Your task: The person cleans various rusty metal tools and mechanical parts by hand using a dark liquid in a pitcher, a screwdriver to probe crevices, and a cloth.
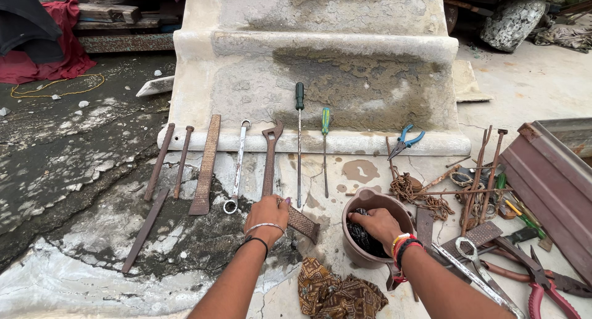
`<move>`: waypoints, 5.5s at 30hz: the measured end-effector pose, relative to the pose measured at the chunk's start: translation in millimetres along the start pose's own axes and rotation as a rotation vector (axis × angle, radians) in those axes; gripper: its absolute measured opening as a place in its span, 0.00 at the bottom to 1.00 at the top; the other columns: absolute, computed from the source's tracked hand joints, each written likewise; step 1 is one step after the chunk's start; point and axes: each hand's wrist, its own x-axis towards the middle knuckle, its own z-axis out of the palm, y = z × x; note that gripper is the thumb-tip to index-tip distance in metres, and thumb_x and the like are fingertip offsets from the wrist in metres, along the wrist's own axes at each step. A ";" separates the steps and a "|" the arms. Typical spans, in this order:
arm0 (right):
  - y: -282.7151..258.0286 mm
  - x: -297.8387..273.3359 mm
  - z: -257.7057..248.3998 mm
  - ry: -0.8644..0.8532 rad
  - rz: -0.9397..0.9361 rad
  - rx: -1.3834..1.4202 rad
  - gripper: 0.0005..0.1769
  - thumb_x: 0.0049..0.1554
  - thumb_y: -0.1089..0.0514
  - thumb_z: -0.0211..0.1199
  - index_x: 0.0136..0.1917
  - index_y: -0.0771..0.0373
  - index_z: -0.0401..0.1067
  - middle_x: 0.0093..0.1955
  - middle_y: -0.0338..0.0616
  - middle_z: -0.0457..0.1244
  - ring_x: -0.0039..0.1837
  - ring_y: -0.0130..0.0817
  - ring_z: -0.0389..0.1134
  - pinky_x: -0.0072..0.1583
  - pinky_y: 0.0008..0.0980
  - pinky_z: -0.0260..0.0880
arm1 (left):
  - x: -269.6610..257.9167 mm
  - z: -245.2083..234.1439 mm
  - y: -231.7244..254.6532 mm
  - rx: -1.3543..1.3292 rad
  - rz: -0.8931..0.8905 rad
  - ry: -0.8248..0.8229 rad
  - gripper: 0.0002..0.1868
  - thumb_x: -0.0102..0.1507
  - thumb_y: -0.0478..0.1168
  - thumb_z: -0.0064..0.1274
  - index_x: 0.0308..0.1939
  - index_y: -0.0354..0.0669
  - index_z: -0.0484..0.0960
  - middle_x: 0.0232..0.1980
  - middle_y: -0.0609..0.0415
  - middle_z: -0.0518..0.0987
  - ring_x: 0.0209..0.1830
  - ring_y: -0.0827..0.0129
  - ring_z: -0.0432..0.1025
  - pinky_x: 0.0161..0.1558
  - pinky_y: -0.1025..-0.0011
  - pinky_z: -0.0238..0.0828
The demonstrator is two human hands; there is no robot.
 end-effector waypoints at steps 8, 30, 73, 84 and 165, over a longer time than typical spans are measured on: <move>25.6 58.7 34.1 0.008 -0.100 -0.574 0.48 0.54 0.43 0.65 0.76 0.71 0.51 0.77 0.81 0.43 0.76 0.70 0.54 0.77 0.42 0.55 | -13.5 -11.0 5.3 0.073 0.052 0.001 0.19 0.68 0.54 0.47 0.57 0.54 0.83 0.53 0.44 0.83 0.53 0.51 0.78 0.55 0.55 0.75; 3.0 15.7 -25.4 -0.055 0.131 0.127 0.30 0.46 0.49 0.79 0.53 0.74 0.79 0.48 0.57 0.74 0.43 0.44 0.76 0.46 0.37 0.75 | 5.9 22.1 1.5 -0.250 0.024 -0.070 0.18 0.69 0.49 0.45 0.50 0.43 0.85 0.35 0.50 0.87 0.28 0.66 0.84 0.41 0.66 0.79; -19.1 -12.4 -11.9 0.176 0.156 0.875 0.20 0.63 0.38 0.57 0.44 0.56 0.62 0.40 0.37 0.56 0.30 0.30 0.49 0.34 0.34 0.46 | 15.8 12.6 -11.2 -0.360 -0.135 -0.126 0.33 0.70 0.61 0.37 0.60 0.35 0.76 0.58 0.42 0.79 0.49 0.56 0.80 0.37 0.63 0.86; -26.5 -20.6 0.0 0.101 0.173 0.887 0.10 0.59 0.50 0.46 0.39 0.54 0.58 0.36 0.38 0.53 0.28 0.29 0.46 0.33 0.35 0.43 | 23.0 16.9 -12.7 -0.284 -0.087 -0.135 0.35 0.71 0.62 0.33 0.54 0.33 0.80 0.50 0.41 0.83 0.41 0.57 0.82 0.33 0.63 0.84; -105.3 -57.7 79.1 0.275 -0.631 0.238 0.36 0.52 0.65 0.76 0.63 0.67 0.54 0.54 0.55 0.54 0.52 0.37 0.60 0.50 0.31 0.70 | 34.2 18.4 -41.5 -0.702 -0.240 -0.273 0.36 0.69 0.69 0.28 0.52 0.44 0.79 0.53 0.53 0.75 0.49 0.64 0.74 0.53 0.57 0.79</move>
